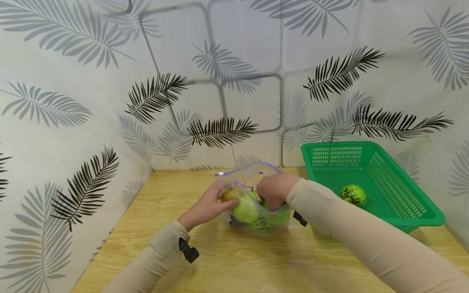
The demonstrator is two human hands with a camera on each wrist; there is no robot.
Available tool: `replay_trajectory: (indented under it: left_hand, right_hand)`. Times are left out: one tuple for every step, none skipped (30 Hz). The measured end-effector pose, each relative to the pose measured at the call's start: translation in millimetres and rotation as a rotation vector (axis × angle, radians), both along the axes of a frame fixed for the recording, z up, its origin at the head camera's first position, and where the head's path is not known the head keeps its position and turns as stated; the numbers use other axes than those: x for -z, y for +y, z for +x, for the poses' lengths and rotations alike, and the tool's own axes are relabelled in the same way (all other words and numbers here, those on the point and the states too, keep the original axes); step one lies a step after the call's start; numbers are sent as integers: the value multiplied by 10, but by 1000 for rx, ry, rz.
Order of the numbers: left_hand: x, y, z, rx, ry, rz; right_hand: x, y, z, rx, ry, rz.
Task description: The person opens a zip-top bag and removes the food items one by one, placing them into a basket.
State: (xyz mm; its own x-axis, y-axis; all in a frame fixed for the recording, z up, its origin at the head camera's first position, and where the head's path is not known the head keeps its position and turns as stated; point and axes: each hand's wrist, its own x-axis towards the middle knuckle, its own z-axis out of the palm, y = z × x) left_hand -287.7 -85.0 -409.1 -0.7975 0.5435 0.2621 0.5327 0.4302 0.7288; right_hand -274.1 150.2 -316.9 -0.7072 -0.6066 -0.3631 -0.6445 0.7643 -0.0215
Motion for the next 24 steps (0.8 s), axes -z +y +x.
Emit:
replay_trajectory:
  left_hand:
    - [0, 2, 0, 7, 1, 3]
    - [1, 3, -1, 15, -4, 5]
    - [2, 5, -1, 21, -5, 6]
    - [5, 7, -1, 24, -7, 7]
    - [8, 8, -1, 25, -10, 8]
    - [10, 8, 0, 23, -11, 6]
    - [9, 8, 2, 23, -11, 5]
    - [9, 7, 3, 24, -11, 5]
    - [7, 7, 5, 22, -8, 5]
    - [5, 6, 7, 22, -6, 5]
    - [1, 3, 10, 21, -3, 3]
    - [-3, 0, 13, 20, -2, 0]
    - [-2, -2, 15, 18, 2, -2]
    - [-2, -3, 14, 17, 6, -6]
    - [0, -4, 14, 16, 7, -9]
    - [2, -6, 14, 11, 6, -13]
    - [6, -8, 15, 5, 4, -15]
    - [9, -9, 17, -1, -1, -16]
    - [10, -9, 20, -7, -2, -15]
    - [9, -10, 24, -6, -6, -10]
    - [8, -10, 25, -6, -10, -2]
    - [-40, -6, 61, -2, -19, 6]
    - [-41, -9, 59, 3, -16, 10]
    - [-47, -14, 60, 5, -17, 9]
  right_hand:
    - [7, -9, 12, -1, 14, 1]
    - [17, -17, 25, 0, 26, 4]
    - [26, -29, 40, 3, 34, 8]
    - [33, -43, 56, 1, 47, 19]
    - [42, -55, 70, 5, 58, 28]
    - [49, -66, 82, 7, 68, 34]
    - [55, -77, 91, 13, 76, 40]
    - [57, -87, 101, 20, 80, 48]
    - [59, -96, 107, 24, 84, 53]
    - [62, -102, 110, 28, 87, 55]
    - [64, -106, 110, 29, 92, 55]
    - [66, -107, 110, 29, 94, 56]
    - [66, -104, 109, 26, 95, 58]
    - [67, -97, 105, 23, 95, 58]
    - [69, -87, 97, 20, 92, 55]
    - [71, -74, 90, 20, 90, 51]
    - [72, -61, 82, 18, 84, 46]
    - [75, -47, 71, 15, 79, 37]
    - [77, -33, 60, 10, 73, 26]
    - [84, -16, 44, 4, 73, 13]
    - [88, 3, 25, -2, 67, -7]
    - [84, 22, 10, -11, 65, -32]
    - [67, 36, -5, -36, 74, -55]
    - [38, 48, -14, -50, 76, -81]
